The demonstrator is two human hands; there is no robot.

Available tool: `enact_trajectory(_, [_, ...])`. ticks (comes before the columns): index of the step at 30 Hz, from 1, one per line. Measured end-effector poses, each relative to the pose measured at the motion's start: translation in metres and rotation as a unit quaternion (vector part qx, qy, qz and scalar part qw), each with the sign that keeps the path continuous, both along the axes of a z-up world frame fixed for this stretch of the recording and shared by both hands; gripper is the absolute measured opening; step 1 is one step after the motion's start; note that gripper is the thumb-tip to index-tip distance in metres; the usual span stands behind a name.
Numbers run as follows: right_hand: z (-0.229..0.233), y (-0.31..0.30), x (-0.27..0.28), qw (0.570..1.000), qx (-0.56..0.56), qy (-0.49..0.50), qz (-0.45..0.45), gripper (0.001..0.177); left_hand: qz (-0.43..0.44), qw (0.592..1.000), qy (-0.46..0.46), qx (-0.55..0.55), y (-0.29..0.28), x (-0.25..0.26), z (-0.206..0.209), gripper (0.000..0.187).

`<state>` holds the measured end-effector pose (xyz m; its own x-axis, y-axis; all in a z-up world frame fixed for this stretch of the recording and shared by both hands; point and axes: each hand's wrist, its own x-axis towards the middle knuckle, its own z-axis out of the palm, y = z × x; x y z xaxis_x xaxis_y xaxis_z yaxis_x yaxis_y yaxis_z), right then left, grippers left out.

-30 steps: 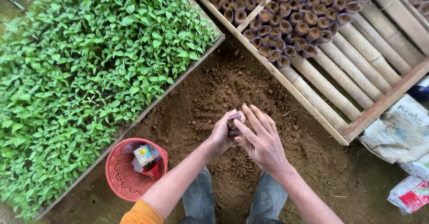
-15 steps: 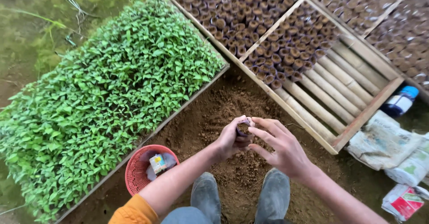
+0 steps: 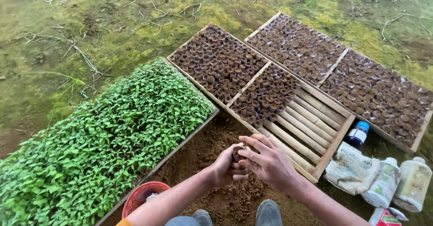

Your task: The person fills small plastic seedling bags with soil from a pile on the ground. They then open a small packet, pour seeds into their hand, and place a seed into each soil-filled bag before arranging the bags on a wooden rack.

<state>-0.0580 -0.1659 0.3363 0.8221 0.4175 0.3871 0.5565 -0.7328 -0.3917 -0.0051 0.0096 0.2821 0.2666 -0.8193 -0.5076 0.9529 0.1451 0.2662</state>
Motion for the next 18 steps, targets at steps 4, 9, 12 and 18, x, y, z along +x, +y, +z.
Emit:
enact_trajectory(4, [-0.003,0.003,-0.008,0.998,0.048,-0.03,-0.009,0.043,0.001,1.0,-0.016,0.007,-0.002,-0.006,-0.017,0.05])
enact_trajectory(9, [-0.015,0.004,-0.017,0.996,0.089,-0.01,-0.017,0.045,0.005,0.999,-0.031,-0.019,-0.007,-0.008,-0.022,0.043])
enact_trajectory(12, [-0.017,0.008,-0.015,0.998,0.051,0.035,-0.03,0.038,0.025,0.998,-0.037,0.032,-0.012,-0.004,-0.028,0.03])
enact_trajectory(18, [-0.042,0.014,-0.011,0.972,0.078,0.195,-0.109,0.062,0.015,0.975,-0.015,0.221,-0.022,0.003,-0.058,0.057])
